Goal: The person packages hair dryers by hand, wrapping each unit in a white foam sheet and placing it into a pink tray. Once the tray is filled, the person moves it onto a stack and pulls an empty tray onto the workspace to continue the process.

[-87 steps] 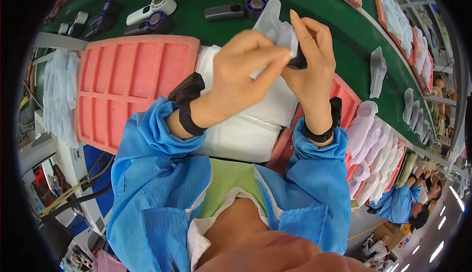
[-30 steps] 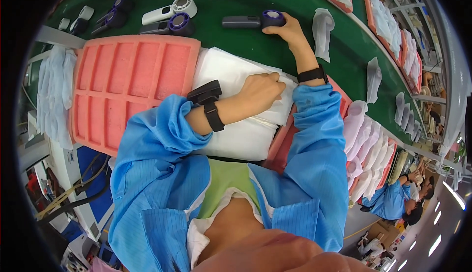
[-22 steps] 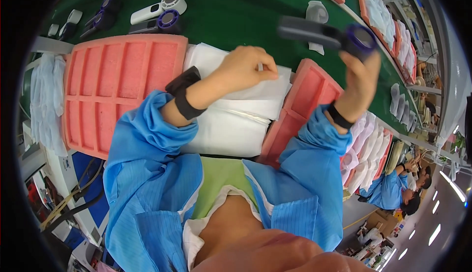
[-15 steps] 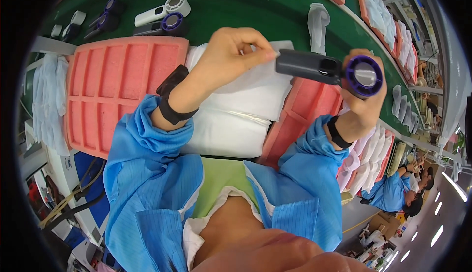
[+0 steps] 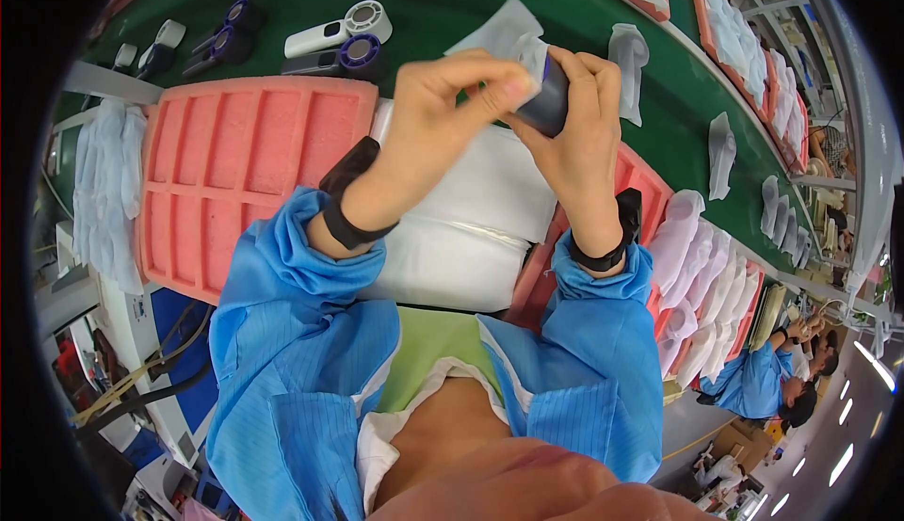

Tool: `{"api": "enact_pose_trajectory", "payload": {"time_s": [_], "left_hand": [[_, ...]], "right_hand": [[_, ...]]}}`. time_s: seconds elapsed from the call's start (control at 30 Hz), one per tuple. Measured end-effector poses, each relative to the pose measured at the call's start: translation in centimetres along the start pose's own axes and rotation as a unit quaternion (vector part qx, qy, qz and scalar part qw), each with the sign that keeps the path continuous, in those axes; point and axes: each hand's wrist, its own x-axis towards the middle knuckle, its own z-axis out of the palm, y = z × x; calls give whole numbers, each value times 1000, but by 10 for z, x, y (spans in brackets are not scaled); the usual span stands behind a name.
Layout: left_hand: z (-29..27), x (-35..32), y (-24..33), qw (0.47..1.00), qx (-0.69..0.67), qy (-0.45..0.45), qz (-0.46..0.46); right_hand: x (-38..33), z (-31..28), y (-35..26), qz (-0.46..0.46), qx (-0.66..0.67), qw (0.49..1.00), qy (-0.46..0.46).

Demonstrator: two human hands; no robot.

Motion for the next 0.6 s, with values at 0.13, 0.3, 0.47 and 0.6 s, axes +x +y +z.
{"api": "enact_pose_trajectory", "payload": {"time_s": [0.13, 0.3, 0.47, 0.6], "left_hand": [[14, -14, 1, 937, 280, 7, 207], [23, -19, -12, 914, 293, -20, 281], [20, -5, -4, 918, 340, -35, 200], [11, 9, -11, 955, 270, -33, 119]], "right_hand": [[-6, 3, 2, 14, 0, 1000, 16], [-6, 0, 14, -32, -39, 999, 2], [-8, 4, 16, 74, 49, 995, 36], [-8, -6, 1, 149, 268, 952, 18]]}}
